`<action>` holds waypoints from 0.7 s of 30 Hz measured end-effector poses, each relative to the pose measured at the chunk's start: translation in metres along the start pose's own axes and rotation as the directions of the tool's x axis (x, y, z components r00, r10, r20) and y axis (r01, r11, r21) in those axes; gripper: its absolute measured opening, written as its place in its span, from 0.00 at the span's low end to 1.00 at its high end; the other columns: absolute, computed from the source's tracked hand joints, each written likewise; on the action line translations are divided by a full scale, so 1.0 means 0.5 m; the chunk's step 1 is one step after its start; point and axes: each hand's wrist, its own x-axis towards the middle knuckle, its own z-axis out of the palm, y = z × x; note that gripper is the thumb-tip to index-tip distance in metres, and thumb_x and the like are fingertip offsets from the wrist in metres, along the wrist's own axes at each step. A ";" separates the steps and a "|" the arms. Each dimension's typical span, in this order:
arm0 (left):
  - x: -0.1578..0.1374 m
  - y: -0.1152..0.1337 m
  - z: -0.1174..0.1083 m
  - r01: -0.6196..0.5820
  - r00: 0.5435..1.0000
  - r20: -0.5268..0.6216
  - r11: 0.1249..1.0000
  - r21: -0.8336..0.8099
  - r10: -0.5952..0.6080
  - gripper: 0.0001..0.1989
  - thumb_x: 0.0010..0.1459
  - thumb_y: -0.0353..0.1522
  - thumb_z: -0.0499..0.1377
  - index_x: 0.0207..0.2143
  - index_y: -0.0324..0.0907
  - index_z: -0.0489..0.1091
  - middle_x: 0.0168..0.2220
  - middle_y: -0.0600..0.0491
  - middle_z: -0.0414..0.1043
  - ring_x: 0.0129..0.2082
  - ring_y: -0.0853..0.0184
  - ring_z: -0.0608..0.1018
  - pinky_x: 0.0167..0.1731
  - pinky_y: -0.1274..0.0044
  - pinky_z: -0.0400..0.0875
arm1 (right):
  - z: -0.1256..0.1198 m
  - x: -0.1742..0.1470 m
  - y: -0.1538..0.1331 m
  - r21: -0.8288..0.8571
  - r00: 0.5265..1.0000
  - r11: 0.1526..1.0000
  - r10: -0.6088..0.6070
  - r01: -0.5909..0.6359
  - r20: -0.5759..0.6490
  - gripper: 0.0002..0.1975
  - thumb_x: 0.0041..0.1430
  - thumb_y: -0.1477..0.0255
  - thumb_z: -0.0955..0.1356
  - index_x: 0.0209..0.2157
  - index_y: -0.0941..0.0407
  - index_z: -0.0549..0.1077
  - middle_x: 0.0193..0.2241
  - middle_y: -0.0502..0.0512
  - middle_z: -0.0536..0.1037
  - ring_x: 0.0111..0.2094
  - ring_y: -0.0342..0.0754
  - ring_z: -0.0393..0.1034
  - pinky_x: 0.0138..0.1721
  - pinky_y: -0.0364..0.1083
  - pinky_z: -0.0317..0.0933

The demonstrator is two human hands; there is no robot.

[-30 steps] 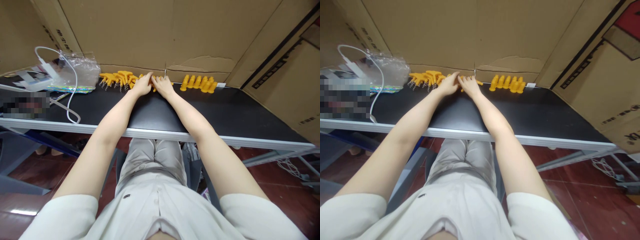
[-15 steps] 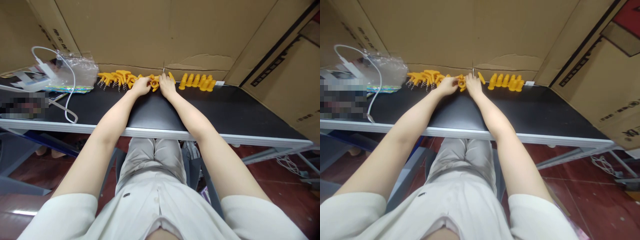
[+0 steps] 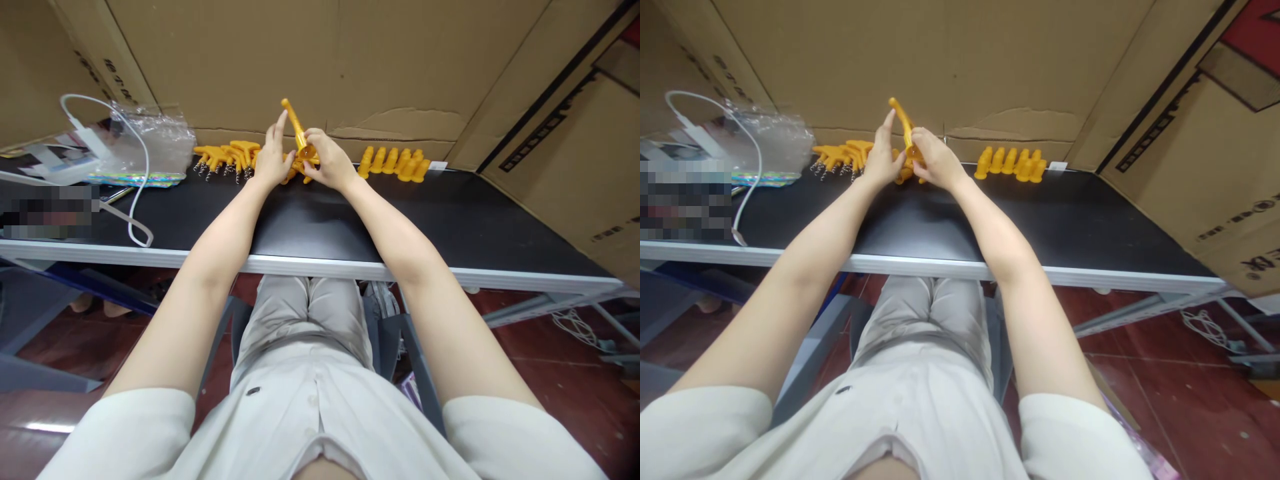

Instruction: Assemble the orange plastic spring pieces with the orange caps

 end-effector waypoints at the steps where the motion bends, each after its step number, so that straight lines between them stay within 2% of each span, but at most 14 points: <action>1: -0.003 0.003 -0.005 0.042 0.999 -0.029 0.999 -0.006 -0.042 0.45 0.74 0.43 0.57 0.87 0.56 0.42 0.86 0.48 0.49 0.80 0.43 0.66 0.76 0.53 0.67 | -0.006 -0.002 -0.003 0.012 1.000 1.000 -0.005 0.005 0.013 0.31 0.76 0.73 0.58 0.77 0.65 0.61 0.74 0.77 0.66 0.77 0.62 0.60 0.75 0.65 0.58; 3: -0.007 0.010 -0.009 0.104 0.990 -0.095 0.994 -0.022 -0.106 0.46 0.73 0.40 0.56 0.87 0.57 0.42 0.86 0.50 0.50 0.79 0.46 0.68 0.75 0.56 0.68 | -0.018 -0.006 -0.009 0.019 1.000 1.000 0.006 -0.006 0.026 0.31 0.76 0.73 0.59 0.76 0.64 0.61 0.73 0.78 0.66 0.76 0.62 0.61 0.73 0.64 0.61; 7: -0.007 0.015 -0.004 0.037 0.991 -0.124 0.999 -0.029 -0.040 0.45 0.72 0.37 0.57 0.86 0.57 0.44 0.84 0.50 0.54 0.81 0.50 0.65 0.76 0.60 0.67 | -0.029 -0.010 -0.018 0.011 1.000 1.000 0.002 -0.002 -0.002 0.31 0.75 0.73 0.59 0.75 0.66 0.60 0.73 0.79 0.65 0.76 0.61 0.60 0.73 0.61 0.61; 11: -0.002 0.009 -0.001 0.014 0.994 -0.104 1.000 -0.009 -0.015 0.43 0.75 0.40 0.56 0.87 0.57 0.43 0.82 0.46 0.57 0.79 0.50 0.67 0.76 0.61 0.68 | -0.030 -0.009 -0.035 0.013 1.000 1.000 -0.020 0.020 0.011 0.32 0.73 0.76 0.59 0.75 0.67 0.58 0.74 0.76 0.63 0.75 0.58 0.62 0.71 0.56 0.62; 14: -0.003 0.005 -0.006 0.045 0.992 -0.114 0.999 -0.013 -0.046 0.40 0.76 0.42 0.56 0.85 0.57 0.47 0.80 0.44 0.61 0.78 0.47 0.69 0.76 0.58 0.66 | -0.031 -0.009 -0.045 0.012 0.999 1.000 -0.014 0.014 0.034 0.32 0.72 0.77 0.58 0.75 0.64 0.59 0.74 0.73 0.63 0.72 0.57 0.65 0.68 0.56 0.64; 18: -0.006 0.006 -0.013 0.098 0.986 -0.132 0.995 -0.031 -0.102 0.33 0.77 0.42 0.55 0.81 0.60 0.57 0.75 0.46 0.68 0.73 0.46 0.74 0.75 0.56 0.67 | -0.033 -0.016 -0.040 0.003 0.997 1.000 0.026 -0.026 0.076 0.28 0.74 0.78 0.56 0.72 0.62 0.62 0.67 0.70 0.71 0.64 0.56 0.72 0.65 0.55 0.66; 21: -0.006 0.005 -0.014 0.136 0.982 -0.131 0.991 -0.005 -0.136 0.29 0.78 0.43 0.53 0.78 0.58 0.62 0.73 0.44 0.69 0.71 0.44 0.76 0.74 0.54 0.68 | -0.031 -0.018 -0.031 0.044 0.995 0.997 0.060 -0.064 0.075 0.24 0.78 0.77 0.54 0.68 0.63 0.66 0.60 0.68 0.77 0.58 0.56 0.76 0.63 0.53 0.67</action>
